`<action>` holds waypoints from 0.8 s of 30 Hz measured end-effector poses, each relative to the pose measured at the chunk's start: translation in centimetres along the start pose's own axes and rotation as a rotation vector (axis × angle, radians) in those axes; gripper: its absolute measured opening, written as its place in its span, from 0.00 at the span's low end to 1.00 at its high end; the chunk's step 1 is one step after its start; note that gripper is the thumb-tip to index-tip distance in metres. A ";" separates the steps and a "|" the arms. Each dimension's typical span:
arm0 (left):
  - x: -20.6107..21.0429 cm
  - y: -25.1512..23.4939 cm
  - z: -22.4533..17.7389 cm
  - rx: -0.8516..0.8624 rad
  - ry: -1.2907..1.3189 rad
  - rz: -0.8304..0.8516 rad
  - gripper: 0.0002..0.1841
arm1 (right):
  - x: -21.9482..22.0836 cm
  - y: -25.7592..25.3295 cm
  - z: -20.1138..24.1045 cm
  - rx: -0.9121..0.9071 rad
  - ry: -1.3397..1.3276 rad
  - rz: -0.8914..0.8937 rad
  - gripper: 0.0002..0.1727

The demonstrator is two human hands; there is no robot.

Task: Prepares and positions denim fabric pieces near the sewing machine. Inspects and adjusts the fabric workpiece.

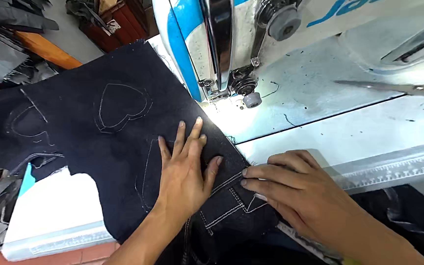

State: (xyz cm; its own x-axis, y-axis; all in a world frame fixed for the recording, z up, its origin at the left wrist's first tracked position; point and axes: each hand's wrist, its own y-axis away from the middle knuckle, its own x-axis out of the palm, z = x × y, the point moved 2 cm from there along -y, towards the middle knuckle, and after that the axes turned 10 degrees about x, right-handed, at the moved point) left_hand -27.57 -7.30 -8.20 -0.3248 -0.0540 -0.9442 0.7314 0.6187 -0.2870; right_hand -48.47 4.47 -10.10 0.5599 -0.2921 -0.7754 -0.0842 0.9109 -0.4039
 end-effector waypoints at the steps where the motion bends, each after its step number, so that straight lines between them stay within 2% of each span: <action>1: 0.2 -0.9 0.2 0.017 0.005 0.007 0.28 | -0.2 -0.2 -0.4 0.019 -0.006 0.006 0.17; 10: -0.3 -5.8 6.3 0.318 0.121 0.157 0.31 | 2.1 -2.7 2.2 0.188 0.083 -0.055 0.21; 13: -0.4 -6.5 6.9 0.351 0.099 0.144 0.30 | 2.4 -2.9 2.9 0.204 0.122 -0.059 0.22; 15: -1.6 -5.3 5.8 0.365 -0.019 0.069 0.26 | 2.3 -2.9 2.9 0.195 0.130 -0.042 0.22; 16: -2.7 -3.9 5.0 0.400 -0.020 0.012 0.20 | 2.1 -2.9 2.7 0.185 0.127 -0.029 0.22; 18: -4.0 -0.1 4.0 0.527 0.197 -0.062 0.13 | 1.7 -2.9 2.2 0.166 0.110 -0.003 0.21; 20: -3.3 2.8 4.3 0.612 0.512 0.020 0.17 | 1.3 -3.2 1.7 0.152 0.093 0.015 0.21; 21: -2.9 3.4 4.5 0.642 0.558 0.057 0.20 | 1.3 -3.5 1.5 0.138 0.089 0.025 0.21; 24: -2.4 2.4 4.7 0.722 0.423 0.110 0.22 | 0.9 -5.5 0.6 0.084 0.102 0.068 0.22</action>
State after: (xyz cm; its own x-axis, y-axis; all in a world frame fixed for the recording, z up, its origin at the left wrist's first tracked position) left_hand -22.23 -9.44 -7.36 -0.3216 0.3638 -0.8742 0.9290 -0.0576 -0.3657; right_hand -47.06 -0.64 -8.30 0.4682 -0.2529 -0.8467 -0.0474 0.9496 -0.3099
